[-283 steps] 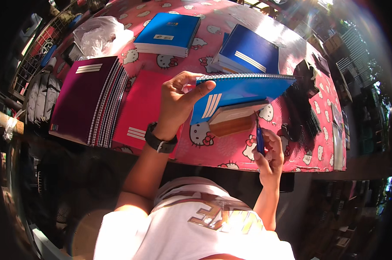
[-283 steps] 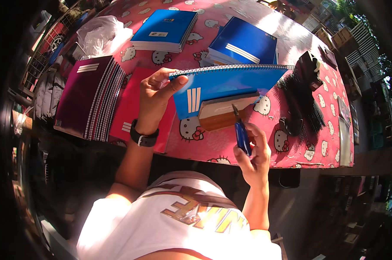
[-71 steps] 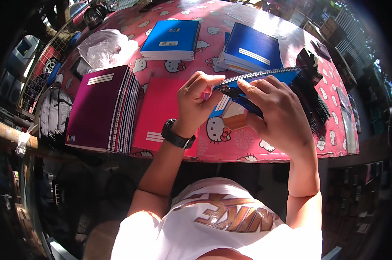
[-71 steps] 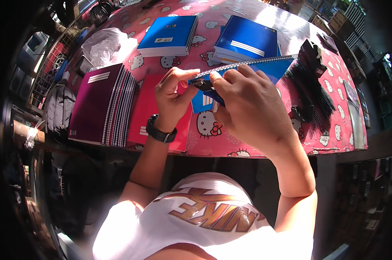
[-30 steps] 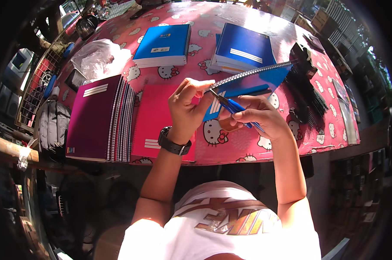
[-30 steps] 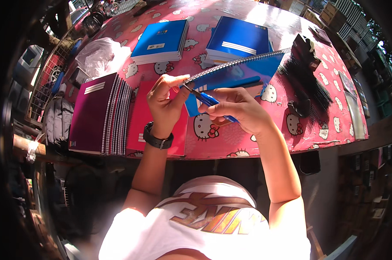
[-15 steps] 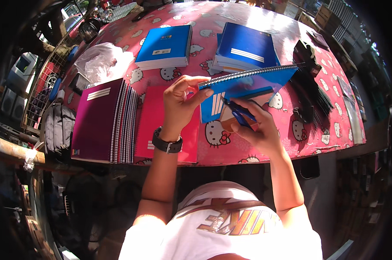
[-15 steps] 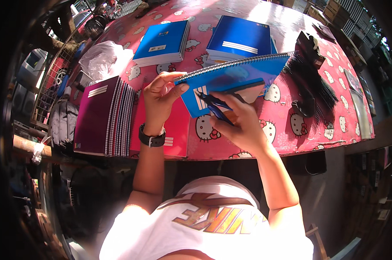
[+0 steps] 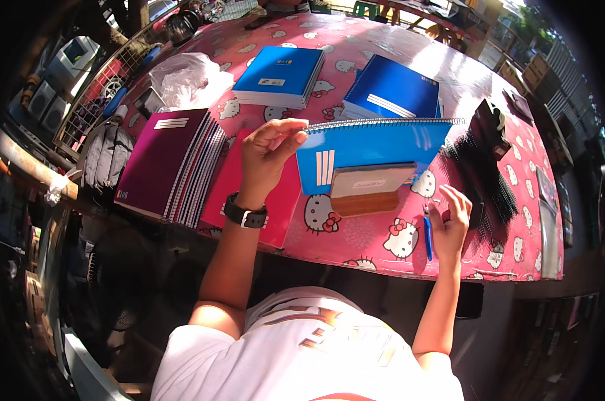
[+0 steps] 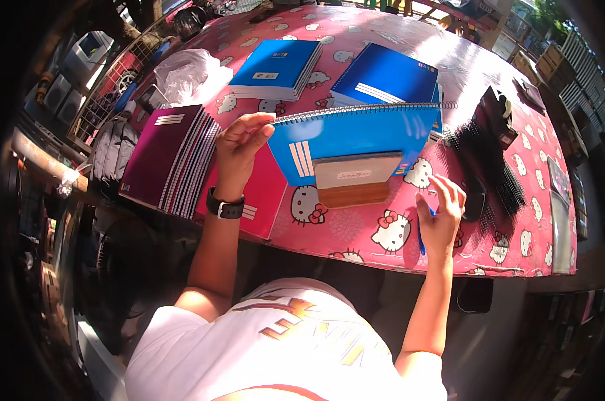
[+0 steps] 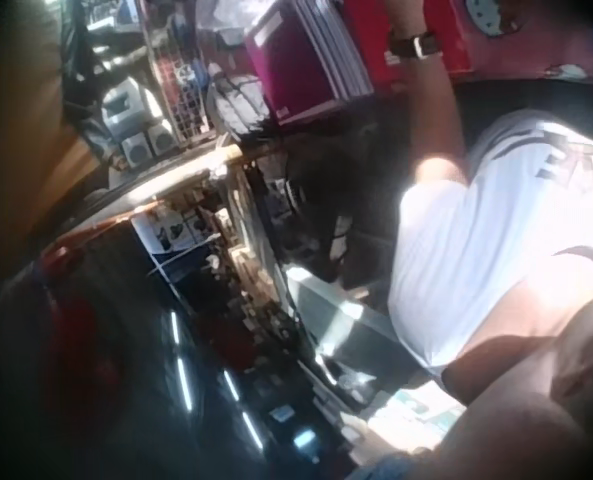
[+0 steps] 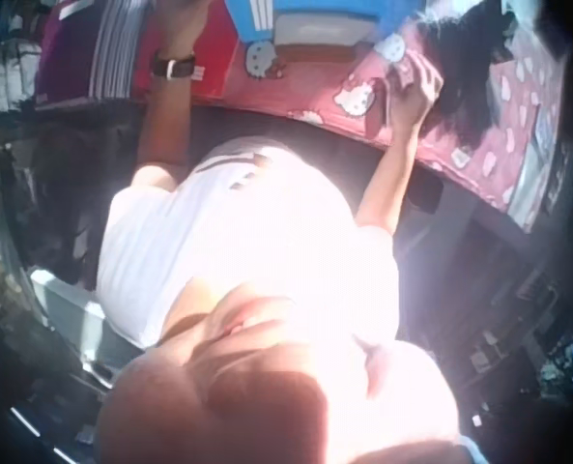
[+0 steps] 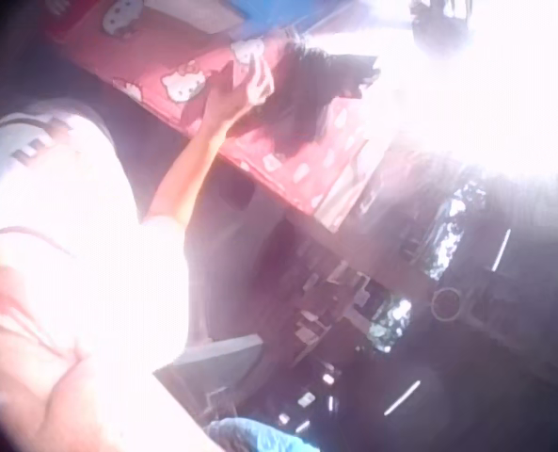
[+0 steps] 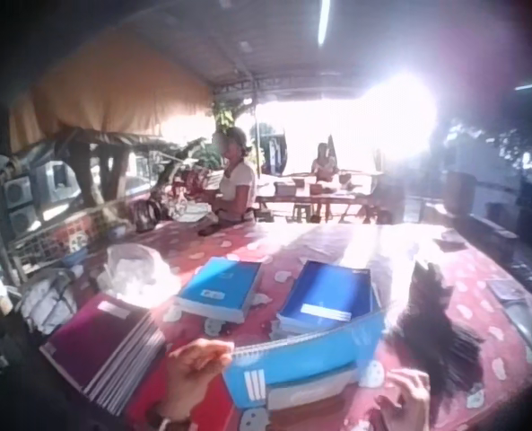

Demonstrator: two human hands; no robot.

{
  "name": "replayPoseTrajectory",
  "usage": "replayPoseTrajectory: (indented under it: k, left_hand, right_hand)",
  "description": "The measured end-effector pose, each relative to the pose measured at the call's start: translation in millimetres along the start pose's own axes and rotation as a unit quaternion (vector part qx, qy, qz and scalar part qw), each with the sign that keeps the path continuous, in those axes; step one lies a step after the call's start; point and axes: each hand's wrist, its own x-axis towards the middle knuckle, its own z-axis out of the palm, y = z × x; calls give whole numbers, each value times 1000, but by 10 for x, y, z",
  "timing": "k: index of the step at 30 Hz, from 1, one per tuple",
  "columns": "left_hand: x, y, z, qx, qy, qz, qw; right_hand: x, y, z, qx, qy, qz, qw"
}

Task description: The person threads a plastic spiral coil through the pre-punched holes of several notebooks one by one and uses pliers to trim and secure the ends of the coils.

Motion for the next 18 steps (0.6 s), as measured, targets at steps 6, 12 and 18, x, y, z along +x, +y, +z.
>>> replayPoseTrajectory:
  k: [6,12,18]
  left_hand:
    - [-233,51,-22,20,3,-55,998]
    - [-575,283,-144,220,116,4,968]
    - [-448,716,-551,34,218,7,975]
  right_hand:
    - [1228,-1279,45,-27,-17,-299,954]
    - [1583,-1390,-138,203,-80,-274,937]
    - [1934,-2110,-324,482,51,-126,865]
